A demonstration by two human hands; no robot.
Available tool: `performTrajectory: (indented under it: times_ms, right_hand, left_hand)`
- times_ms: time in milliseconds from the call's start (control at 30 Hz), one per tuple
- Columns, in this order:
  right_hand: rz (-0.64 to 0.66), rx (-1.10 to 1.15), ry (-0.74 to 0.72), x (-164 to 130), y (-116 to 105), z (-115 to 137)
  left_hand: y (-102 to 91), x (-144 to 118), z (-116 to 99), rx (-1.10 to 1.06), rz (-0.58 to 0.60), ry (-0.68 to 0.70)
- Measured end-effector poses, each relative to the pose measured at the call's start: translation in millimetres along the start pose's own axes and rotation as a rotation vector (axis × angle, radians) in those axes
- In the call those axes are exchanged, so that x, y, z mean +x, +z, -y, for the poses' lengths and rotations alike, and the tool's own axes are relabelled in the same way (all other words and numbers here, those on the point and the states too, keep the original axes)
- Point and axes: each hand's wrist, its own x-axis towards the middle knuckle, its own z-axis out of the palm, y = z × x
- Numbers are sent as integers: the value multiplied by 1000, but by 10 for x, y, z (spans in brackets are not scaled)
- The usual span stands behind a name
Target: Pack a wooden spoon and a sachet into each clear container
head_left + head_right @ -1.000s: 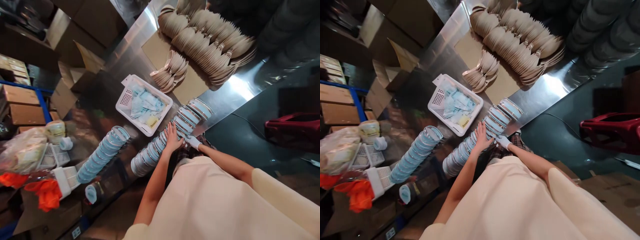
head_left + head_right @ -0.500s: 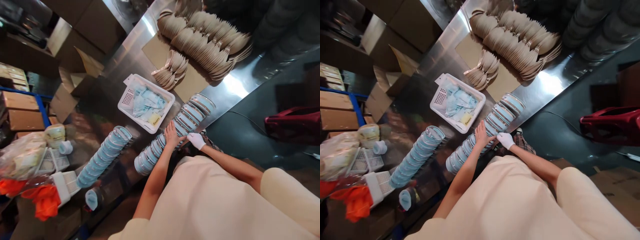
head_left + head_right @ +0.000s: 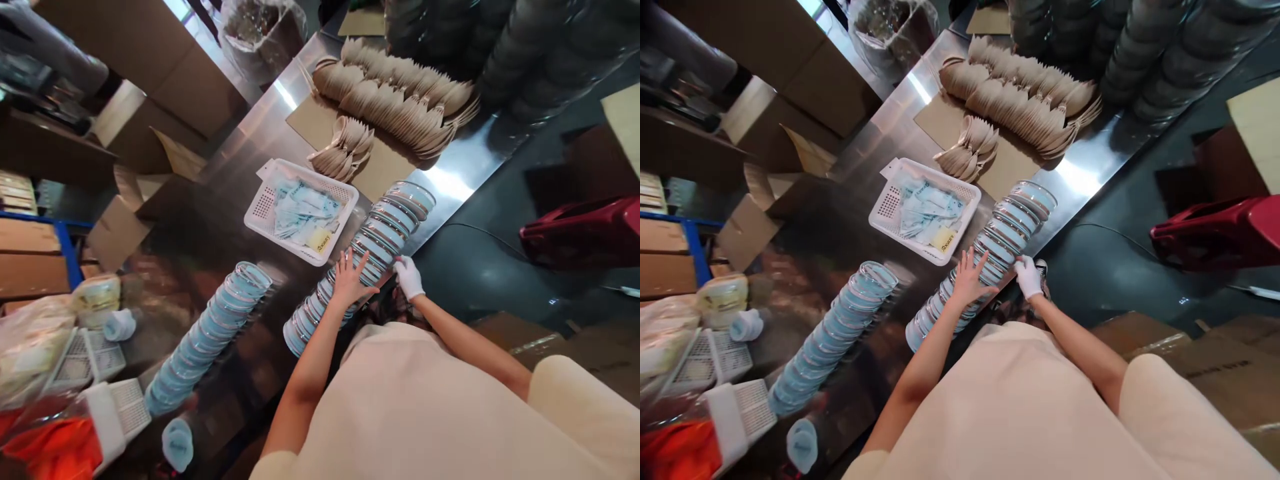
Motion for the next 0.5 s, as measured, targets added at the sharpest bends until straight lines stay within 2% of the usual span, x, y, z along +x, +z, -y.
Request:
performTrajectory:
  times_ms: [67, 200, 333, 500]
  right_hand:
    - [-20, 57, 130, -95, 58, -195]
    - [111, 184, 235, -116, 254, -401]
    - [226, 63, 167, -131, 264, -484]
    - [166, -122, 82, -155, 372, -541]
  left_hand:
    - [33, -59, 42, 35, -1, 42]
    - [82, -20, 65, 49, -34, 33]
    - [82, 14, 72, 61, -58, 27]
    - [57, -10, 172, 40, -42, 95]
